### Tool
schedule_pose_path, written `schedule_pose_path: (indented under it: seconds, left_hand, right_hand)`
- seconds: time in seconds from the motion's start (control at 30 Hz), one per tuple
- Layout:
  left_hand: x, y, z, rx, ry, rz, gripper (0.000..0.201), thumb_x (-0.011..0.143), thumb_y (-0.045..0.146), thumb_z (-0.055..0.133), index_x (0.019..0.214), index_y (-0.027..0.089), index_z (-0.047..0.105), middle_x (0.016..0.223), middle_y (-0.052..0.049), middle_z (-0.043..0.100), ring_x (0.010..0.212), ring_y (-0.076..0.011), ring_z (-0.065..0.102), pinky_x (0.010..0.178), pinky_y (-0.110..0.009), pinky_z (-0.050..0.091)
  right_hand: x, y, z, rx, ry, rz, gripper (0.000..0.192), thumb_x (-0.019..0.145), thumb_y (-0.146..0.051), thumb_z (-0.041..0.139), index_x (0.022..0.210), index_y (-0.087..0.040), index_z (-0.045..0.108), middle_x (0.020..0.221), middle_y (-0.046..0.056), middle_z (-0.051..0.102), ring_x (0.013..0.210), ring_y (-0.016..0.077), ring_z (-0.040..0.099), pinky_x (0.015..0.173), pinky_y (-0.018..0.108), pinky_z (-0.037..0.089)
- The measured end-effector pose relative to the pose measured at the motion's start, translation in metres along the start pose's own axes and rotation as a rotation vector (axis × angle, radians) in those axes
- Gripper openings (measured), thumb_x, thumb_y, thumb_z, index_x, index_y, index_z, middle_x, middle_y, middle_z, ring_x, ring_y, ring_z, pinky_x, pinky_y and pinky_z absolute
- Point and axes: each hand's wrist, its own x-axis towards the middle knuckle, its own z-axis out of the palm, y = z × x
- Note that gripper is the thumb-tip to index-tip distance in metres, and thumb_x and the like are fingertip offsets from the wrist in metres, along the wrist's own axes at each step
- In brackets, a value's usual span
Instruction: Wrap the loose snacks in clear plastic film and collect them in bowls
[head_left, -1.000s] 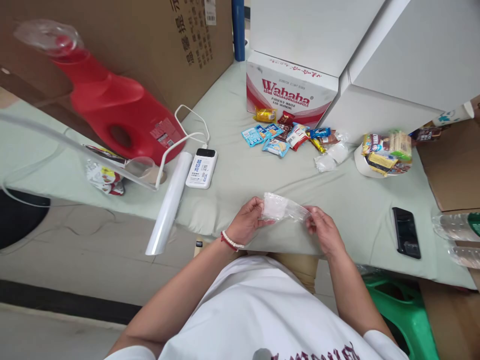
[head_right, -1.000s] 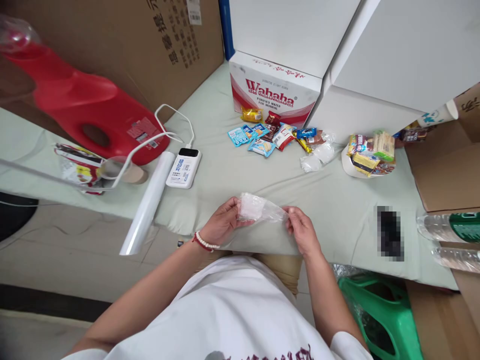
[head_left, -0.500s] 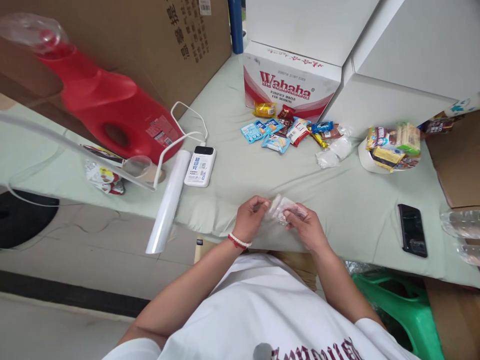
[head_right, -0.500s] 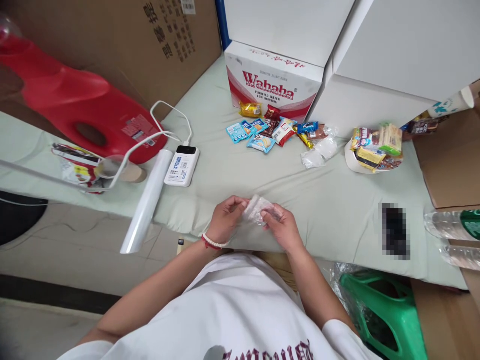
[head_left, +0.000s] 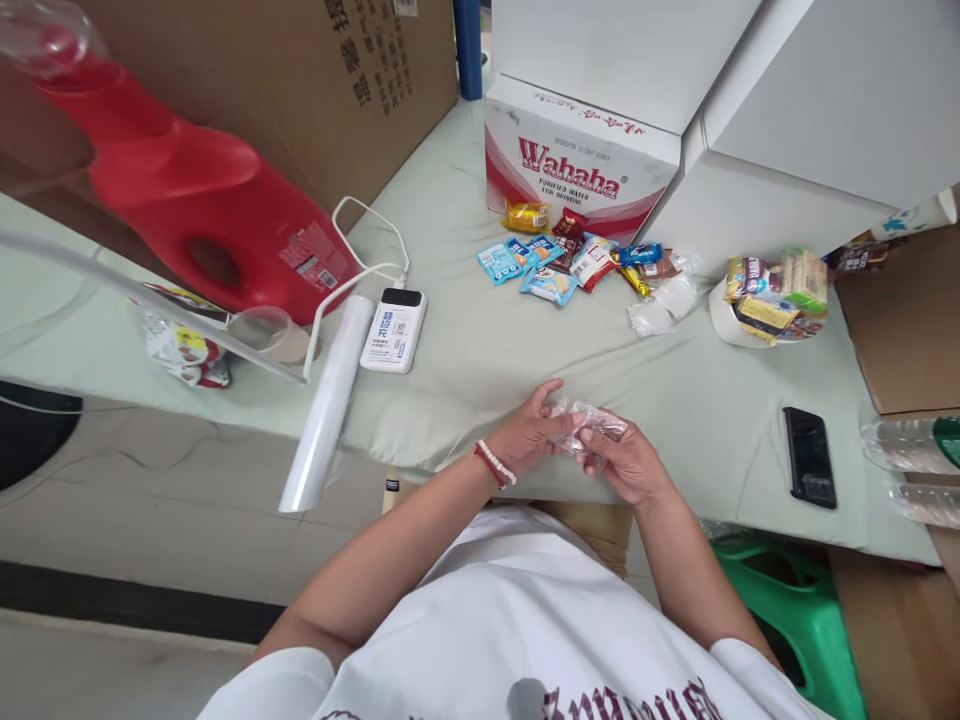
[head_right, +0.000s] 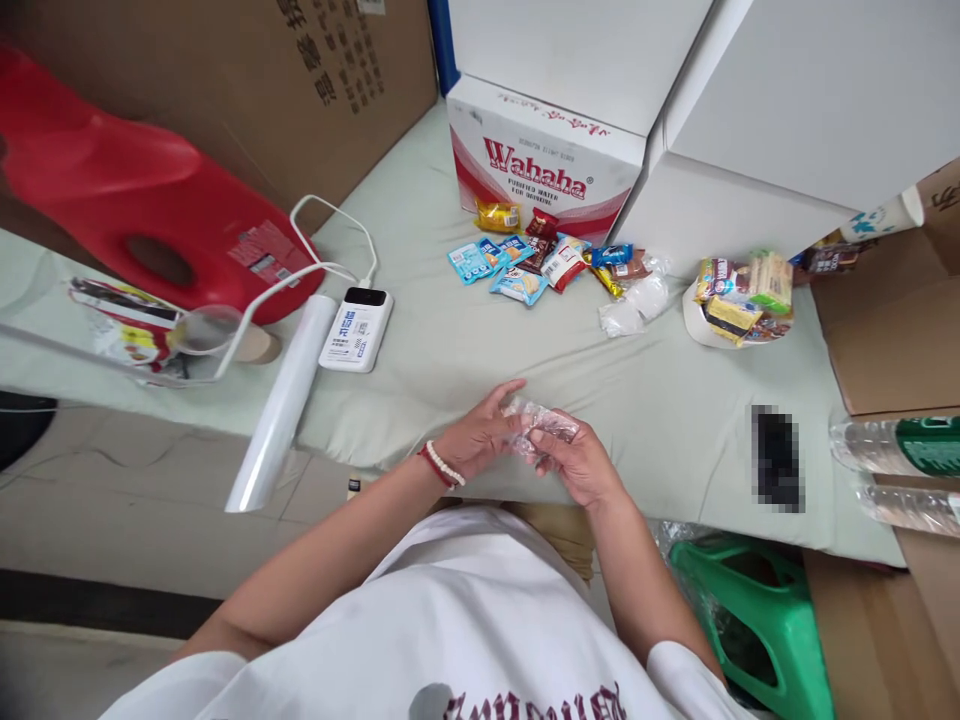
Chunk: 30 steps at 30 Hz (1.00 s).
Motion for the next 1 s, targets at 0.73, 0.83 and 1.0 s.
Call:
schedule_pose_path:
  seconds: [0.73, 0.83, 1.0]
  left_hand:
    - [-0.074, 0.008, -0.079, 1.351, 0.530, 0.968, 0.015, 0.094, 0.033, 0.064, 0.104, 0.023, 0.069, 0.107, -0.008, 0.067, 0.105, -0.0239, 0.062, 0.093, -0.041, 0.052]
    - [-0.048, 0.004, -0.061, 1.628, 0.274, 0.874, 0.018, 0.096, 0.032, 0.062, 0.107, 0.023, 0.072, 0.112, -0.011, 0.071, 0.111, -0.0281, 0.062, 0.094, -0.045, 0.049]
    - [-0.008, 0.003, -0.064, 1.533, 0.262, 0.531, 0.020, 0.094, 0.020, 0.054, 0.093, 0.021, 0.075, 0.093, -0.008, 0.073, 0.088, -0.0231, 0.065, 0.081, -0.037, 0.047]
  right_hand:
    - [0.062, -0.036, -0.050, -0.285, 0.125, -0.061, 0.060, 0.046, -0.060, 0.099, 0.071, -0.017, 0.065, 0.064, -0.002, 0.062, 0.044, 0.0032, 0.036, 0.036, 0.018, 0.022]
    - [0.065, -0.042, -0.050, -0.306, 0.106, -0.052, 0.060, 0.045, -0.059, 0.100, 0.071, -0.017, 0.064, 0.063, -0.002, 0.062, 0.044, 0.0030, 0.036, 0.036, 0.018, 0.021]
    - [0.066, -0.051, -0.057, -0.193, 0.119, -0.103, 0.057, 0.050, -0.053, 0.100, 0.082, -0.020, 0.067, 0.074, -0.002, 0.066, 0.053, 0.0060, 0.050, 0.043, 0.017, 0.041]
